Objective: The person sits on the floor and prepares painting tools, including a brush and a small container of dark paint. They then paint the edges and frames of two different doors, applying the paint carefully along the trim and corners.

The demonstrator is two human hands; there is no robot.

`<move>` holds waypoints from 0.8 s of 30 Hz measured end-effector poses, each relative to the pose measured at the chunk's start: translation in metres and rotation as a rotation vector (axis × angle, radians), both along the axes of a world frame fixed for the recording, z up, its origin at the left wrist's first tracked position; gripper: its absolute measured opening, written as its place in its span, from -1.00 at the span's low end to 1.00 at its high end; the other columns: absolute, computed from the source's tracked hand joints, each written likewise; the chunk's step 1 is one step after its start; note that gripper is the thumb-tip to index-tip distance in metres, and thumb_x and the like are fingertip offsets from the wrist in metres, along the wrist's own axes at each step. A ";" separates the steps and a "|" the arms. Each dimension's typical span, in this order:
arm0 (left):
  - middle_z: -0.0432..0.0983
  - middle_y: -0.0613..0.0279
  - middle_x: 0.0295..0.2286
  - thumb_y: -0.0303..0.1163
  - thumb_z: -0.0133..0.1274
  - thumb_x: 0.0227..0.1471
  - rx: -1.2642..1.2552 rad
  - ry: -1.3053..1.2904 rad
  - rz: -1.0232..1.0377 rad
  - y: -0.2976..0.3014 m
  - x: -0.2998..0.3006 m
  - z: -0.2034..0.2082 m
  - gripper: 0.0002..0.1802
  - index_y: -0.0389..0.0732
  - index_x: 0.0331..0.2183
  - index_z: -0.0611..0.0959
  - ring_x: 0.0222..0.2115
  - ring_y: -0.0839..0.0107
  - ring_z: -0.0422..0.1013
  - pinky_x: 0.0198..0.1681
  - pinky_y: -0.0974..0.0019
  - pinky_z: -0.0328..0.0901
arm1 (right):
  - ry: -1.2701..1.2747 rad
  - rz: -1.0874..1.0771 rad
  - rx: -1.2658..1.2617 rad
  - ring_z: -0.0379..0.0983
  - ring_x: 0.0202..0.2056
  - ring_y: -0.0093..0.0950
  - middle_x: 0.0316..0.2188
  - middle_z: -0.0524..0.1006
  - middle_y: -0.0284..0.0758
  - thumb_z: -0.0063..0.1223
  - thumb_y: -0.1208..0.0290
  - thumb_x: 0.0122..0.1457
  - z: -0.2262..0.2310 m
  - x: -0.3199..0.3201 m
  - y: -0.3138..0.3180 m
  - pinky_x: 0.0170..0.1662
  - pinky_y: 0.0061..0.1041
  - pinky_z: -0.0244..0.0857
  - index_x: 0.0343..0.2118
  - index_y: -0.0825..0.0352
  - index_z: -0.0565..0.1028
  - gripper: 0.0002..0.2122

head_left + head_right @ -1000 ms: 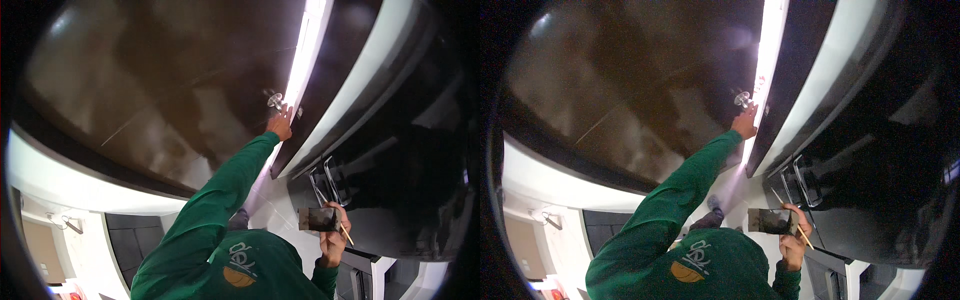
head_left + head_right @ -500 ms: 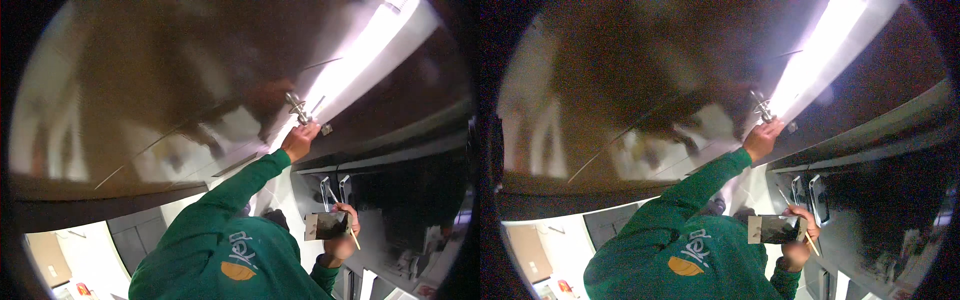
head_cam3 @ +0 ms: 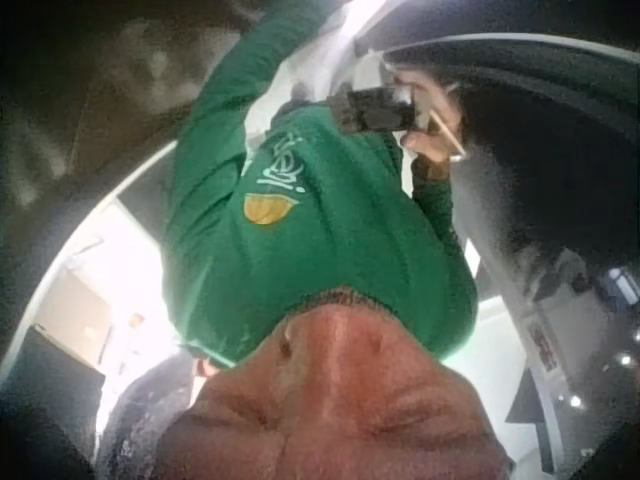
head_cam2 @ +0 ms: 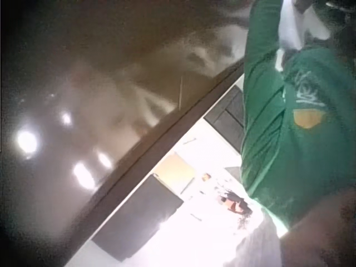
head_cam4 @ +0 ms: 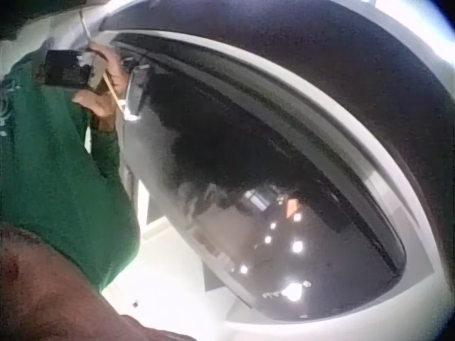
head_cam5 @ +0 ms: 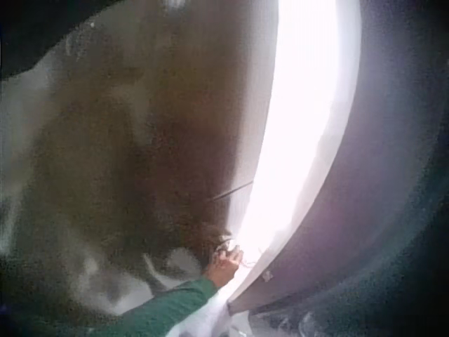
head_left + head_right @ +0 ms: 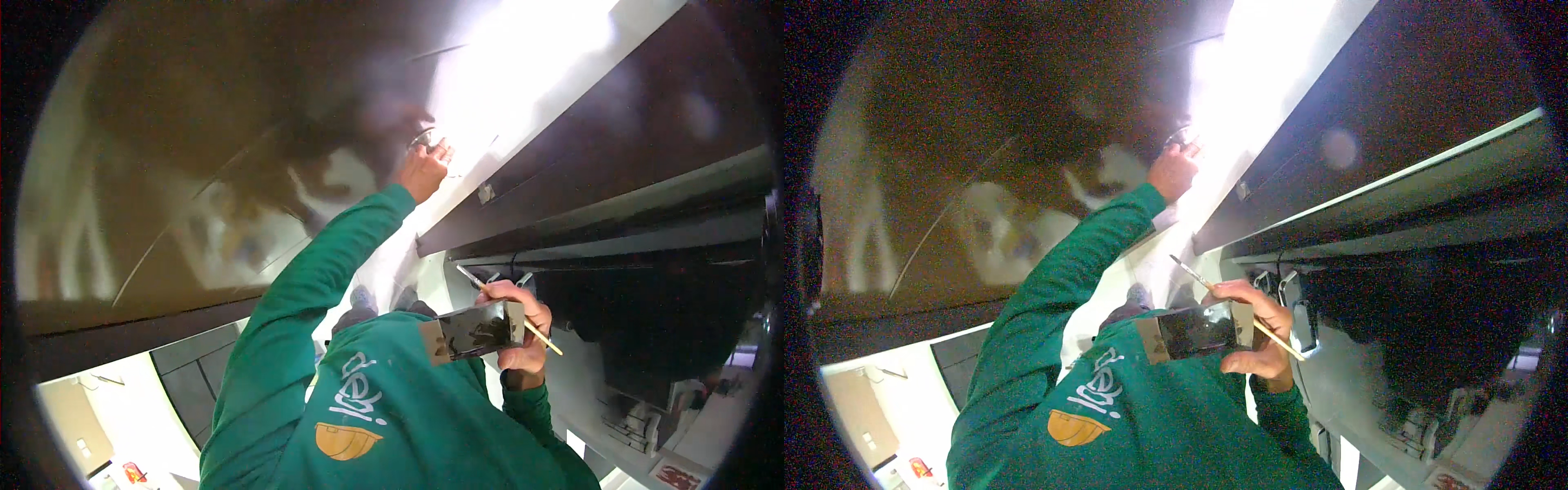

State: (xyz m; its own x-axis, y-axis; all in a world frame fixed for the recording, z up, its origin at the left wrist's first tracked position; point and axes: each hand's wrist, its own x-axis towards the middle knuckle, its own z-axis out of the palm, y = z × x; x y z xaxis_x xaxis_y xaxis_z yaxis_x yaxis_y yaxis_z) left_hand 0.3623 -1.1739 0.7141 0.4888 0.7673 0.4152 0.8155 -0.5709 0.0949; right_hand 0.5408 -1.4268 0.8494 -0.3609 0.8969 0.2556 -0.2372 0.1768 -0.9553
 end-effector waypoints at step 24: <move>0.30 -0.02 0.11 -0.44 0.09 -0.01 -0.096 -0.190 0.371 0.208 -0.193 -0.009 -0.47 -0.32 0.04 0.45 -0.10 0.00 0.46 0.00 0.05 0.36 | -0.066 0.059 -0.422 0.48 -0.06 -0.42 -0.09 0.50 -0.19 0.48 0.29 -0.26 0.062 -0.099 0.126 0.08 -0.45 0.32 0.06 0.49 0.39 -0.24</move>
